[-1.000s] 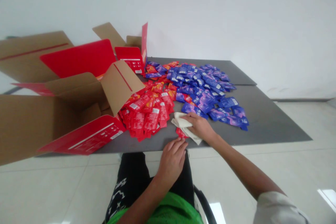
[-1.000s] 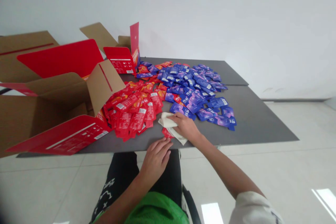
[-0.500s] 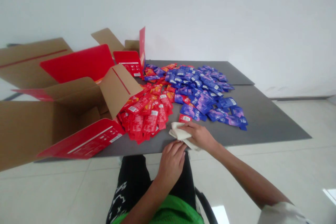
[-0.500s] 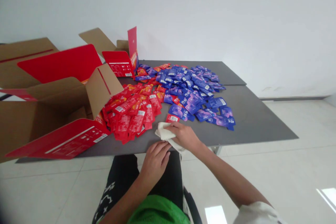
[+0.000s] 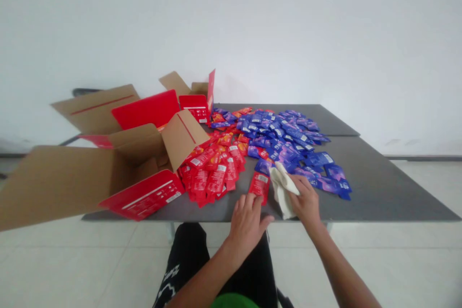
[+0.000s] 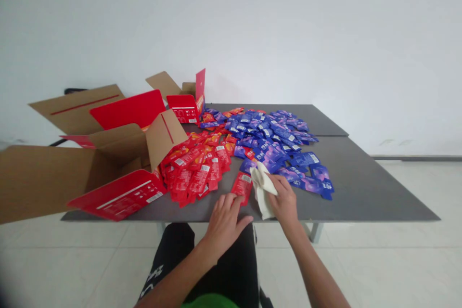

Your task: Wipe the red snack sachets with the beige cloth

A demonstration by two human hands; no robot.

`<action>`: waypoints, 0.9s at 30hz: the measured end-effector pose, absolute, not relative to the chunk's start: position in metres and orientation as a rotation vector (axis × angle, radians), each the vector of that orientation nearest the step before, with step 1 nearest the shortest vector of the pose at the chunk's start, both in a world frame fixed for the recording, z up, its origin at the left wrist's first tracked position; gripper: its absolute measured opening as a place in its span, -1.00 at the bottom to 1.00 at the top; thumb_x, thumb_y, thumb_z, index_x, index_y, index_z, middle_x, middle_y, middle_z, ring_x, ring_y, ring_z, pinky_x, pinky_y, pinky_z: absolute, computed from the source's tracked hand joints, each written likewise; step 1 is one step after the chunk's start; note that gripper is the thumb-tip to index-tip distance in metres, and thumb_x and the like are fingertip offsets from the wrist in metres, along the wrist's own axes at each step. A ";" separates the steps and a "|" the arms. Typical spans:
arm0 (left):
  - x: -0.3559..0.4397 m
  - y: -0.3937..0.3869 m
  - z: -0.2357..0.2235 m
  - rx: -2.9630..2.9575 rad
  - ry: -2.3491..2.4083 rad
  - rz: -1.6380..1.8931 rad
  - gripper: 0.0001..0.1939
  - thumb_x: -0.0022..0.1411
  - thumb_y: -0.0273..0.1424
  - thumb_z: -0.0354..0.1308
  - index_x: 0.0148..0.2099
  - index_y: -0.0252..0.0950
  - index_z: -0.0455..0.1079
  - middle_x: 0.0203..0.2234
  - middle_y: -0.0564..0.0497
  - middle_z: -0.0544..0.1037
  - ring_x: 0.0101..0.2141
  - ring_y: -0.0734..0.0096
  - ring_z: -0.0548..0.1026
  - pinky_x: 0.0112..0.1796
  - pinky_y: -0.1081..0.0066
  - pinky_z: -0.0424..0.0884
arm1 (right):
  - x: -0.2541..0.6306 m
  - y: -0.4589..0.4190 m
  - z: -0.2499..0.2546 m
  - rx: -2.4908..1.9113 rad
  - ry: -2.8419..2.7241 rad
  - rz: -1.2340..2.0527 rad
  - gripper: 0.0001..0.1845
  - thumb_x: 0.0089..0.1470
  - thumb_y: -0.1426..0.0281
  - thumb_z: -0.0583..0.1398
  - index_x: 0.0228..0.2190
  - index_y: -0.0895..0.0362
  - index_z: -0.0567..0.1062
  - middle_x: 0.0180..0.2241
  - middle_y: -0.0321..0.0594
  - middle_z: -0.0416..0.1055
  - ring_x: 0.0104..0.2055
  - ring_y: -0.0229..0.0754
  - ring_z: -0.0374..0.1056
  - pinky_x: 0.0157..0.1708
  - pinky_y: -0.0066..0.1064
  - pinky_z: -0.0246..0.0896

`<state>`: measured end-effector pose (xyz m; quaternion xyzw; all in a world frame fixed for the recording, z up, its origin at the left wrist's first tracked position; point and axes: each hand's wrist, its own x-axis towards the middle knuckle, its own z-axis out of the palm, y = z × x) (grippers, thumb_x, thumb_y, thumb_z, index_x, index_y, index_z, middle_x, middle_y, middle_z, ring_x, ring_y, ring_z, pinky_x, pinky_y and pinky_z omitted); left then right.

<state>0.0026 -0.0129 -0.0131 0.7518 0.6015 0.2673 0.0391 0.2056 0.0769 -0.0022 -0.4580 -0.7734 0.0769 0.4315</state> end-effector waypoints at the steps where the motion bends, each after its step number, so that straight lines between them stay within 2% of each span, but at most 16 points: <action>1: 0.005 -0.008 -0.013 2.304 1.876 0.859 -0.48 0.36 -0.14 0.19 0.25 -0.26 0.29 0.06 -0.18 0.45 -0.01 0.06 0.42 -0.03 0.07 0.45 | 0.211 0.070 -0.008 -1.183 -1.841 0.193 -0.62 0.24 0.36 0.11 0.02 0.08 0.57 -0.08 -0.07 0.52 -0.05 0.02 0.47 -0.04 -0.20 0.38; 4: 0.011 0.009 -0.013 2.289 1.967 0.909 -0.49 0.41 -0.16 0.11 0.28 -0.31 0.24 0.08 -0.22 0.43 0.03 0.05 0.41 -0.01 0.08 0.44 | 0.222 0.060 -0.020 -1.314 -1.551 0.273 -0.64 0.21 0.18 0.19 -0.10 0.12 0.62 -0.13 -0.08 0.56 -0.09 0.04 0.48 -0.06 -0.20 0.35; 8: 0.019 0.028 0.008 2.193 2.084 0.706 -0.51 0.29 -0.15 0.24 0.11 -0.40 0.40 -0.07 -0.27 0.48 -0.01 -0.05 0.44 -0.04 0.04 0.46 | 0.223 0.060 -0.019 -1.540 -1.240 0.469 -0.39 0.09 -0.05 0.25 -0.08 0.19 0.63 -0.19 -0.06 0.62 -0.13 0.11 0.50 -0.15 -0.23 0.35; 12: 0.025 0.040 0.044 1.986 2.076 0.378 -0.68 0.28 -0.37 0.17 -0.01 -0.48 0.51 -0.12 -0.41 0.54 -0.07 -0.14 0.54 -0.14 0.06 0.51 | 0.219 0.061 -0.010 -1.563 -1.231 0.510 -0.30 0.03 -0.10 0.26 -0.05 0.21 0.64 -0.18 -0.04 0.63 -0.09 0.13 0.50 -0.14 -0.26 0.36; 15: 0.022 0.045 0.059 1.902 2.034 0.358 -0.75 0.27 -0.50 0.07 -0.15 -0.49 0.57 -0.25 -0.41 0.60 -0.17 -0.13 0.61 -0.18 0.04 0.52 | 0.218 0.059 -0.007 -1.547 -1.239 0.503 -0.30 0.03 -0.11 0.25 -0.06 0.21 0.64 -0.17 -0.03 0.63 -0.08 0.14 0.49 -0.12 -0.26 0.35; 18: 0.010 0.047 0.059 1.822 1.974 0.422 -0.76 0.26 -0.52 0.07 -0.21 -0.48 0.57 -0.24 -0.44 0.62 -0.10 -0.17 0.60 -0.09 -0.02 0.49 | 0.220 0.059 -0.009 -1.541 -1.247 0.509 -0.31 0.04 -0.11 0.25 -0.06 0.20 0.64 -0.16 -0.05 0.62 -0.06 0.15 0.49 -0.09 -0.25 0.35; 20: -0.003 0.049 0.055 1.750 1.898 0.496 -0.80 0.25 -0.49 0.11 -0.26 -0.45 0.56 -0.27 -0.39 0.63 -0.11 -0.12 0.61 -0.08 0.03 0.49 | 0.223 0.059 -0.011 -1.545 -1.262 0.519 -0.31 0.04 -0.11 0.26 -0.05 0.19 0.64 -0.16 -0.05 0.63 -0.06 0.15 0.49 -0.09 -0.25 0.35; 23: -0.023 0.052 0.049 1.582 1.717 0.628 -0.79 0.27 -0.40 0.15 -0.40 -0.37 0.49 -0.52 -0.18 0.60 -0.39 0.13 0.62 -0.30 0.25 0.53 | 0.225 0.059 -0.011 -1.538 -1.278 0.532 -0.31 0.05 -0.11 0.26 -0.03 0.18 0.63 -0.17 -0.06 0.63 -0.07 0.15 0.49 -0.12 -0.26 0.37; 25: -0.035 0.055 0.048 1.436 1.591 0.762 -0.71 0.32 -0.32 0.11 -0.44 -0.33 0.43 -0.66 -0.05 0.51 -0.59 0.30 0.52 -0.51 0.40 0.42 | 0.226 0.059 -0.010 -1.532 -1.277 0.540 -0.31 0.04 -0.10 0.26 -0.04 0.18 0.64 -0.18 -0.06 0.64 -0.09 0.14 0.50 -0.16 -0.28 0.37; 27: -0.046 0.059 0.050 1.270 1.483 0.955 -0.66 0.39 -0.24 0.05 -0.41 -0.30 0.38 -0.68 0.01 0.48 -0.66 0.40 0.45 -0.62 0.50 0.27 | 0.226 0.059 -0.010 -1.526 -1.285 0.554 -0.32 0.03 -0.10 0.27 -0.07 0.19 0.65 -0.20 -0.06 0.64 -0.12 0.13 0.50 -0.17 -0.29 0.37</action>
